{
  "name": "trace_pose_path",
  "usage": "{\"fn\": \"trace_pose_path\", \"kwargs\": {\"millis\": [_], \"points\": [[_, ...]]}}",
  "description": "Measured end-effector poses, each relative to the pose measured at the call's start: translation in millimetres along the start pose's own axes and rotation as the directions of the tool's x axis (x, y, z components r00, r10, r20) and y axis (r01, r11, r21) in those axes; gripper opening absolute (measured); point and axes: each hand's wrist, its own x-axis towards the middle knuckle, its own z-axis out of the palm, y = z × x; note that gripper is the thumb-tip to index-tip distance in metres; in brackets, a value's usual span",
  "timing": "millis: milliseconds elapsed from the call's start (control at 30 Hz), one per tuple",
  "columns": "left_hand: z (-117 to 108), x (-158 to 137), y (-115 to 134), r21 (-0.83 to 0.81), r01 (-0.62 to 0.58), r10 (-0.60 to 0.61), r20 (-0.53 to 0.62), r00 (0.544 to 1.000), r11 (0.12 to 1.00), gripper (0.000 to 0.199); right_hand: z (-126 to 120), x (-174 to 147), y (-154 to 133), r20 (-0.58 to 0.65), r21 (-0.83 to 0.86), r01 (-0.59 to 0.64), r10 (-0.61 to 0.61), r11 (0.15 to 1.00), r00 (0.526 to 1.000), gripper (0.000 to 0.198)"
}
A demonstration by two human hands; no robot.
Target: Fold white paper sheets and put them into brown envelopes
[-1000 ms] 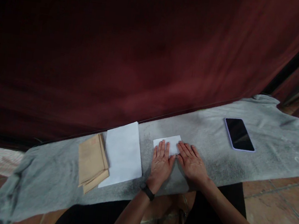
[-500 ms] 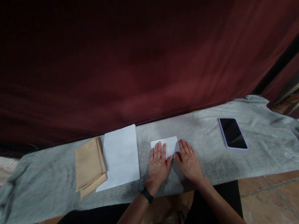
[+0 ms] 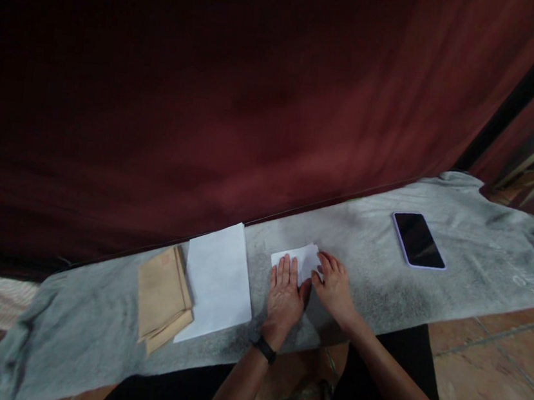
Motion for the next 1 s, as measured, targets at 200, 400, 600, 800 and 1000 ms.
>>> {"fn": "trace_pose_path", "kwargs": {"millis": [200, 400, 600, 800, 1000], "points": [[1, 0, -1, -0.019, -0.009, 0.010, 0.018, 1.000, 1.000, 0.070, -2, -9, -9, 0.046, -0.030, 0.054, -0.052, 0.998, 0.998, 0.068], [2, 1, 0, -0.033, 0.013, -0.012, 0.027, 1.000, 0.999, 0.069, -9, -8, -4, 0.085, -0.185, 0.083, -0.068, 0.979, 0.994, 0.065], [-2, 0, 1, -0.020, -0.001, 0.002, 0.056, 0.998, 1.000, 0.069, -10, -11, -11, 0.281, -0.252, 0.234, -0.160, 0.939, 0.946, 0.051], [0, -1, 1, -0.032, 0.094, -0.093, 0.014, 0.996, 0.995, 0.070, -13, -11, -5, 0.222, -0.313, 0.197, -0.130, 0.929, 0.966, 0.061], [-1, -9, -8, -0.022, 0.152, -0.153, -0.029, 0.988, 0.988, 0.066, -16, -11, 1, 0.194, -0.315, 0.182, -0.124, 0.931, 0.973, 0.064]]}}
